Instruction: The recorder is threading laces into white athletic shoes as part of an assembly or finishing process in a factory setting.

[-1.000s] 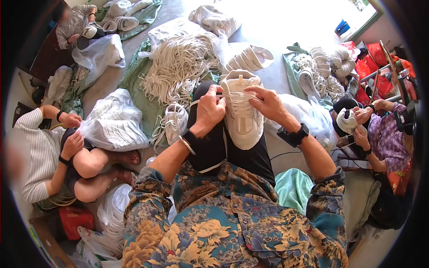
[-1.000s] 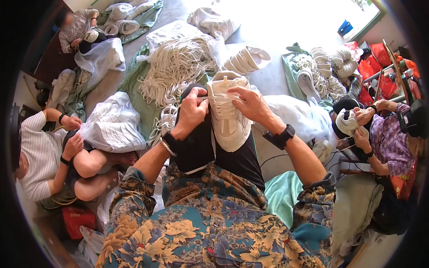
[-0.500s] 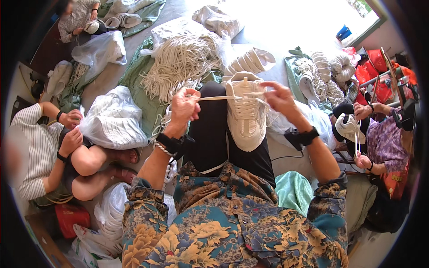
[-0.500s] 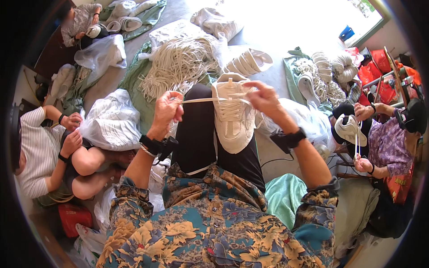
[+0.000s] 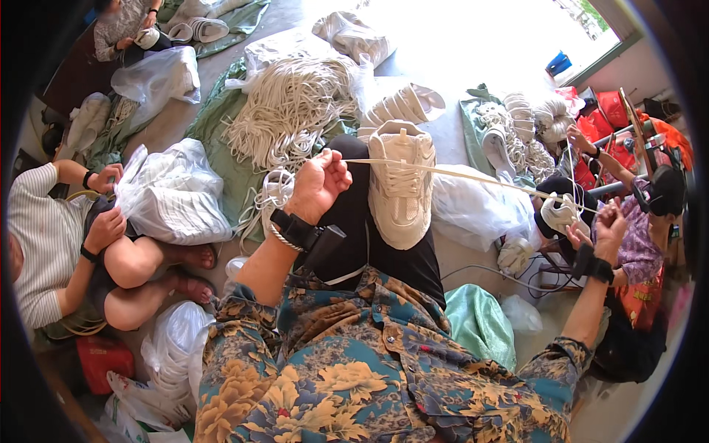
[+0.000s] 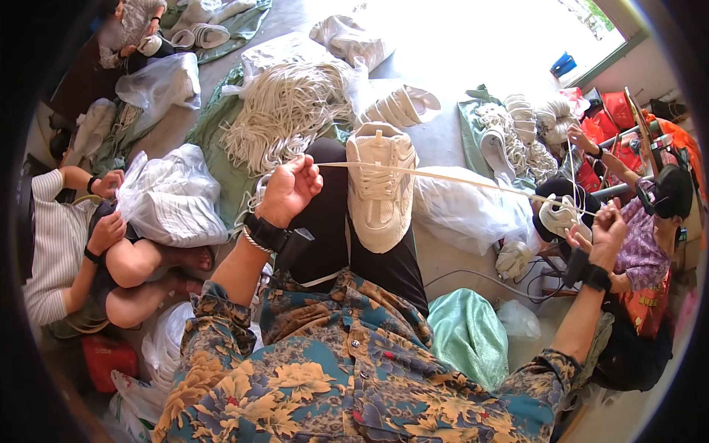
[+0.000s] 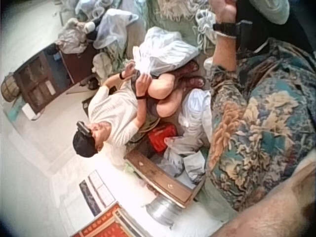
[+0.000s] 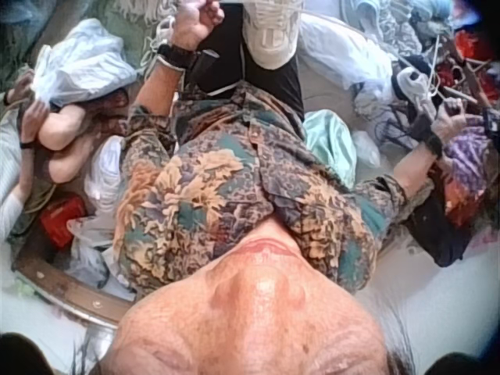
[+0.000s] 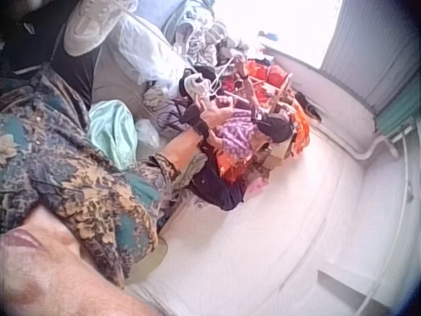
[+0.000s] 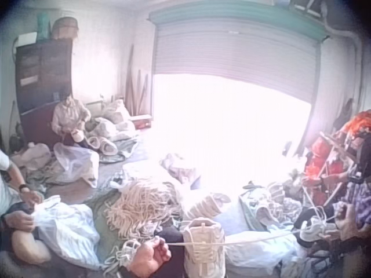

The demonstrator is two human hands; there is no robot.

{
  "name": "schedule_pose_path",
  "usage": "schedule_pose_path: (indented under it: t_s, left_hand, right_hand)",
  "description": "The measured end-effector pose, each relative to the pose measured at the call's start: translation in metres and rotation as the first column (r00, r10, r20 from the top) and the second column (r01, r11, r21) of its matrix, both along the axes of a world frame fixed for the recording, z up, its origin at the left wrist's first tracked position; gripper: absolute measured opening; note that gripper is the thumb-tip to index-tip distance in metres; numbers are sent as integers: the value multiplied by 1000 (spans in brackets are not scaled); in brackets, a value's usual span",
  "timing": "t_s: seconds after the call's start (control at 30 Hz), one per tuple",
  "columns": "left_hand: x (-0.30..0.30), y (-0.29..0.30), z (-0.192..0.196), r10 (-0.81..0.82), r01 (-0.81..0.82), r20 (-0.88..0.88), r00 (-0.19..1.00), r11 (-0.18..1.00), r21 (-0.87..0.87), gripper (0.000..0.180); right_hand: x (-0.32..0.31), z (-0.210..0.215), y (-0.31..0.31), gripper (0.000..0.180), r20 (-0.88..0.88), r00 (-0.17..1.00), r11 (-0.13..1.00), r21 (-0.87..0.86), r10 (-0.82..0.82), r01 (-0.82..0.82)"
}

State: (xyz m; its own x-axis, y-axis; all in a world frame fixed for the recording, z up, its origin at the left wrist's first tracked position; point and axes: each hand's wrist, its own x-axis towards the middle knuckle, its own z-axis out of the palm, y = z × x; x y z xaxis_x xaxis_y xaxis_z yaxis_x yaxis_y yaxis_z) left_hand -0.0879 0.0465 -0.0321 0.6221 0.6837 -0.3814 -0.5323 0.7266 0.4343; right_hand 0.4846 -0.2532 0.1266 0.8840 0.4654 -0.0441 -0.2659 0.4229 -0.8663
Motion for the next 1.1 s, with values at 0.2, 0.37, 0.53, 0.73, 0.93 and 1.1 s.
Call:
schedule_pose_path:
  t_s: [0.2,0.37,0.53,0.73,0.93,1.1]
  left_hand:
    - [-43,11,5,306,-322,-239,921,946,-28,18]
    - [-165,32,-17,629,-645,-144,764,752,-139,21]
    - [-328,19,-66,703,-712,-116,702,686,-152,26]
    - [-336,-4,-72,786,-877,-424,450,478,-44,20]
    - [-261,-4,-83,686,-730,-676,269,603,321,16]
    - [-82,3,-10,537,-95,-686,490,816,571,13]
  right_hand:
    - [-79,-74,38,23,74,992,886,-460,105,-60]
    - [-205,-89,109,32,262,765,733,-572,588,-368]
    - [-292,-96,169,27,90,577,526,-543,812,-655]
    - [-303,-136,191,12,341,534,608,-637,774,-474]
    - [-312,-130,197,16,419,460,599,-708,783,-374]
    - [-305,-128,195,13,339,552,616,-643,762,-455]
